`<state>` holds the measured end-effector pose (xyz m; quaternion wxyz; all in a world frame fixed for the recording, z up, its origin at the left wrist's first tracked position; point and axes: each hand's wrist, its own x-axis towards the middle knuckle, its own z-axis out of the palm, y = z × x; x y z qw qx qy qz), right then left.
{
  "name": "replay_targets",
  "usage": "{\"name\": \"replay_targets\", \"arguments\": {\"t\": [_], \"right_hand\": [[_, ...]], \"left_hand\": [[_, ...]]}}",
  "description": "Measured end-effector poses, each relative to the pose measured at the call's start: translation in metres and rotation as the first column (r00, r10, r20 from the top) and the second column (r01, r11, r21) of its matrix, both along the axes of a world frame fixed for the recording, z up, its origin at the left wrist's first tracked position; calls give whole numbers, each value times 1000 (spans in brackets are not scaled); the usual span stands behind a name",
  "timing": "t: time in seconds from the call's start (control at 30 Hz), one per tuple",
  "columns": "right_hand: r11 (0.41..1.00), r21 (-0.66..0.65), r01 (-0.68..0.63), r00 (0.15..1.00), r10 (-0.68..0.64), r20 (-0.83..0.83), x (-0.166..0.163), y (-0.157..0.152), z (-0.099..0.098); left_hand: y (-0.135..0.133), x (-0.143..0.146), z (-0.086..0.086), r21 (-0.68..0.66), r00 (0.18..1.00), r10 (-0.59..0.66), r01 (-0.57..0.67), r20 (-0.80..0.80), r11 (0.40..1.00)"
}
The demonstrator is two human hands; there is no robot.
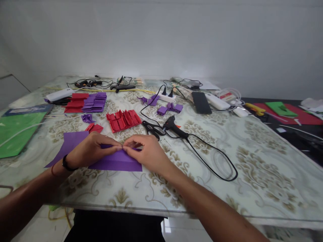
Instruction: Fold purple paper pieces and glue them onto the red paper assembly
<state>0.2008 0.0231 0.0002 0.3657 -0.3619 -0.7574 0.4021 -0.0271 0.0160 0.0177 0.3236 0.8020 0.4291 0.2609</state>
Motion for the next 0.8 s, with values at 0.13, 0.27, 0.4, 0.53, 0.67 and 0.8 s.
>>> {"name": "replay_targets", "arguments": {"t": [0.13, 0.27, 0.4, 0.53, 0.67, 0.8], "right_hand": [[998, 55, -37, 999, 35, 37, 1, 0, 3], [998, 61, -32, 999, 29, 44, 10, 6, 8], [998, 51, 27, 998, -30, 61, 28, 19, 12], [991, 10, 131, 991, -131, -18, 42, 32, 16], [987, 12, 160, 982, -158, -100, 34, 28, 13], [999, -34, -19, 1000, 19, 15, 14, 14, 4]], "left_hand": [[-2, 2, 2, 7, 1000, -23, 23, 5, 1000], [0, -3, 9, 1, 1000, 15, -15, -12, 1000], [9, -17, 17, 24, 994, 107, -107, -5, 994], [15, -27, 20, 37, 980, 198, -197, -24, 980], [12, -18, 14, -31, 989, 150, -150, -17, 988], [6, -4, 6, -99, 997, 82, -82, -3, 992]]}}
